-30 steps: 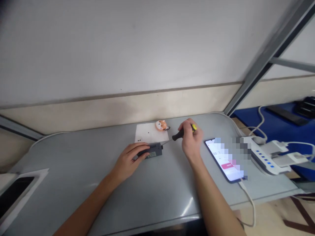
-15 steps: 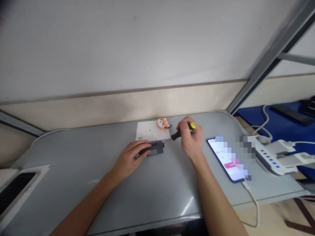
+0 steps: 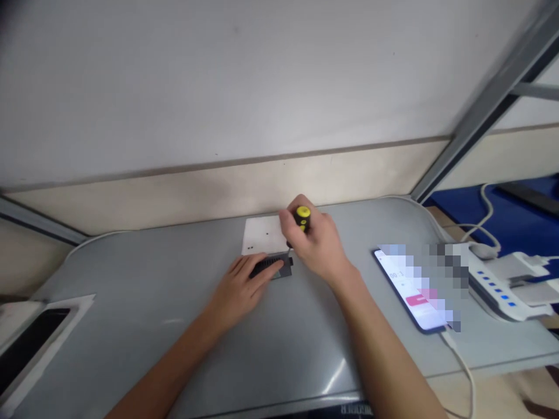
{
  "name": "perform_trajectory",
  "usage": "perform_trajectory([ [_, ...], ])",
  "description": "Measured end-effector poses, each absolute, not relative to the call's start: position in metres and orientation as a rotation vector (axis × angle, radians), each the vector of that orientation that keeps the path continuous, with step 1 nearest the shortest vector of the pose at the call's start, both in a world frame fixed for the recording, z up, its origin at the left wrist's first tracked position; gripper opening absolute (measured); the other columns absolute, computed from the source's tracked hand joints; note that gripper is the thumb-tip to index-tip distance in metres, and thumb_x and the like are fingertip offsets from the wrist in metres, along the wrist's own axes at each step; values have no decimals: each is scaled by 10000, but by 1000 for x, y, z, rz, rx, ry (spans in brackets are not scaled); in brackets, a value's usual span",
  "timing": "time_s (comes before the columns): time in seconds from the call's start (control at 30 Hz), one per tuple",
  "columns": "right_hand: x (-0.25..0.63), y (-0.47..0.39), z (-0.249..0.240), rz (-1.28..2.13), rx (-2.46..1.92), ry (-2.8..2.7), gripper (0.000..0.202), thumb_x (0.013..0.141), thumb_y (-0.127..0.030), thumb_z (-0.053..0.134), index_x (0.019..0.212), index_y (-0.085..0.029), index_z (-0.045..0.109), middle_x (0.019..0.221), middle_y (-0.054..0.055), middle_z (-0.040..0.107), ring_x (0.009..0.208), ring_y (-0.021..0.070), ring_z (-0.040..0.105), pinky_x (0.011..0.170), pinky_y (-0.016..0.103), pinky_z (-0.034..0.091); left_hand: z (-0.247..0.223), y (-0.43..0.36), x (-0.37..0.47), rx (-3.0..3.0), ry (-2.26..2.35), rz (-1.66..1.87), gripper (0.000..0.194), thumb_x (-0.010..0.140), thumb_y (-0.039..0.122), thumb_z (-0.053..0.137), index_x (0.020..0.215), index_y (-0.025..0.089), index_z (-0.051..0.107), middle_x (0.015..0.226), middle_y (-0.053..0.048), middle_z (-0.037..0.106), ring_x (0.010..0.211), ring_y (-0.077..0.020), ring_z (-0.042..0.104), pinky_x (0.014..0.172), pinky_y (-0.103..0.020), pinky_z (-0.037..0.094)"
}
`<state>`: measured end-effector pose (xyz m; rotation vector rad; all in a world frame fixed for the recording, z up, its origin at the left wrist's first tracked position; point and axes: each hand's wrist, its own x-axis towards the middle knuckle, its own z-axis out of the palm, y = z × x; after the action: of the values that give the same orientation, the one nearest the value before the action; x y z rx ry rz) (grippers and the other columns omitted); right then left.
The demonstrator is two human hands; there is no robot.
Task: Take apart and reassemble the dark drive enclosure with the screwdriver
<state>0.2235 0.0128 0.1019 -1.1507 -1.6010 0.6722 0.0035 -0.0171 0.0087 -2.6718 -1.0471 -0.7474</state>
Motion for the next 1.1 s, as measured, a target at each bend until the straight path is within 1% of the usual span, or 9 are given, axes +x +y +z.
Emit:
perform_trajectory([
  [0.1, 225, 12, 96, 699, -1141, -1563, 297, 991, -480, 575, 836, -243, 487, 622, -54, 503, 543, 117, 506, 553, 279, 393, 9, -16, 3, -2665, -1048, -773, 422, 1011, 98, 510, 1392, 254, 602, 1220, -105, 643, 1082, -249, 665, 965, -441, 599],
  [0.27, 224, 11, 98, 803, -1046, -1579, 307, 975, -518, 611, 880, -247, 503, 668, -43, 514, 601, 123, 493, 559, 277, 380, 8, -14, 3, -2644, -1011, -802, 434, 993, 88, 525, 1385, 261, 596, 1227, -105, 644, 1077, -248, 663, 949, -437, 606],
  [0.43, 231, 15, 95, 895, -981, -1523, 307, 993, -523, 592, 921, -226, 581, 765, -12, 574, 699, 137, 551, 640, 292, 448, 10, -14, 4, -2641, -987, -803, 449, 971, 54, 538, 1378, 235, 595, 1200, -112, 633, 1060, -250, 655, 947, -430, 606],
  [0.57, 242, 14, 99, 1021, -887, -1576, 309, 1035, -501, 533, 1036, -219, 658, 925, 20, 610, 800, 145, 590, 736, 312, 491, 10, -14, 6, -2630, -1004, -819, 370, 985, 79, 560, 1330, 207, 597, 1198, -113, 646, 1068, -254, 656, 950, -426, 602],
  [0.63, 245, 12, 103, 1053, -788, -1622, 297, 1030, -479, 559, 1061, -217, 694, 999, 39, 603, 837, 152, 588, 764, 324, 494, 9, -14, 6, -2634, -1020, -827, 352, 988, 91, 568, 1321, 202, 592, 1196, -114, 648, 1068, -256, 656, 950, -425, 599],
  [0.73, 245, 9, 106, 1110, -599, -1664, 287, 992, -460, 639, 1137, -233, 741, 1048, 61, 609, 901, 180, 587, 800, 346, 503, 8, -14, 6, -2654, -1040, -806, 406, 981, 78, 554, 1357, 228, 580, 1215, -111, 637, 1085, -256, 650, 967, -434, 591],
  [0.87, 240, 9, 105, 1187, -556, -1591, 356, 999, -408, 646, 1319, -262, 695, 1076, 74, 665, 966, 203, 613, 822, 357, 519, 8, -14, 5, -2668, -1034, -788, 439, 968, 68, 552, 1377, 228, 571, 1224, -115, 621, 1096, -261, 637, 966, -439, 591],
  [1.0, 243, 15, 100, 1234, -502, -1522, 294, 1031, -408, 585, 1233, -234, 710, 1028, 78, 697, 987, 219, 636, 847, 372, 519, 8, -14, 4, -2678, -1021, -779, 476, 945, 31, 540, 1378, 225, 568, 1208, -116, 611, 1073, -255, 634, 943, -434, 600],
  [1.1, 250, 20, 97, 1269, -486, -1504, 303, 1029, -442, 572, 1193, -227, 709, 1012, 81, 689, 980, 231, 628, 873, 398, 516, 8, -14, 4, -2692, -1021, -770, 501, 940, 26, 532, 1394, 237, 565, 1222, -116, 604, 1090, -255, 632, 957, -439, 597],
])
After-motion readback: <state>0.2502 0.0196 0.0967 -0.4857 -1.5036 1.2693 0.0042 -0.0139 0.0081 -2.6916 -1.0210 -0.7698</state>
